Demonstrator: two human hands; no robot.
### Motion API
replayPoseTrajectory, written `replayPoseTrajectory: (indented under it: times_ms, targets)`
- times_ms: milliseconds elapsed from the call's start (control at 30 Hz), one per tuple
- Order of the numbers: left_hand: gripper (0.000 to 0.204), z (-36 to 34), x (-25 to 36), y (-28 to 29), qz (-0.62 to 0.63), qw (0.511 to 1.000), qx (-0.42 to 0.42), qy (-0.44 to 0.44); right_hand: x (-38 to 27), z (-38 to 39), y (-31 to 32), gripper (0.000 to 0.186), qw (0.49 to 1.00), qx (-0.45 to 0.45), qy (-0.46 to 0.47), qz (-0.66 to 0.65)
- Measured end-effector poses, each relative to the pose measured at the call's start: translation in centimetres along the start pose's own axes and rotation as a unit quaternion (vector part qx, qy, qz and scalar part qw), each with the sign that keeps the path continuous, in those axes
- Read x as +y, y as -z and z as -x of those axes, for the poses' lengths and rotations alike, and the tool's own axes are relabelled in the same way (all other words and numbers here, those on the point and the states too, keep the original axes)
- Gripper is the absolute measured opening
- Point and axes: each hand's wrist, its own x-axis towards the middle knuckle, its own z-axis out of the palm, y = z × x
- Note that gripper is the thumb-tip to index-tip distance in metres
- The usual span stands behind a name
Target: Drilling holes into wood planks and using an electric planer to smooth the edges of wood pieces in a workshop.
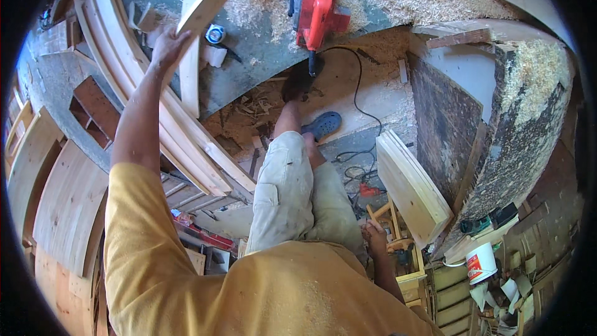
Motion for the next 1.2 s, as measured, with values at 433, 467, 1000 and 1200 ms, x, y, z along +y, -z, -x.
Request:
replayPoseTrajectory:
  times_ms: [433, 467, 1000, 1200]
  targets:
    - [0.031, 26.2, 22.3, 2.5, 0.314, 0.945, -0.086, -0.01, -11.3, 7.1, -8.8, 0.037, 0.958, -0.142, 0.245, -0.044]
    - [0.032, 27.3, 24.4, 2.3, 0.314, 0.943, -0.103, -0.032, -12.0, 7.8, -9.7, 0.038, 0.943, -0.161, 0.287, -0.042]
    - [0.081, 55.0, 40.6, -0.8, 0.212, 0.785, -0.455, -0.363, -18.9, 19.0, 5.5, 0.027, 0.42, -0.629, 0.445, -0.479]
    - [0.05, 56.0, 40.8, -1.7, 0.182, 0.843, -0.393, -0.319, -19.2, 19.7, 10.7, 0.025, 0.355, -0.672, 0.501, -0.414]
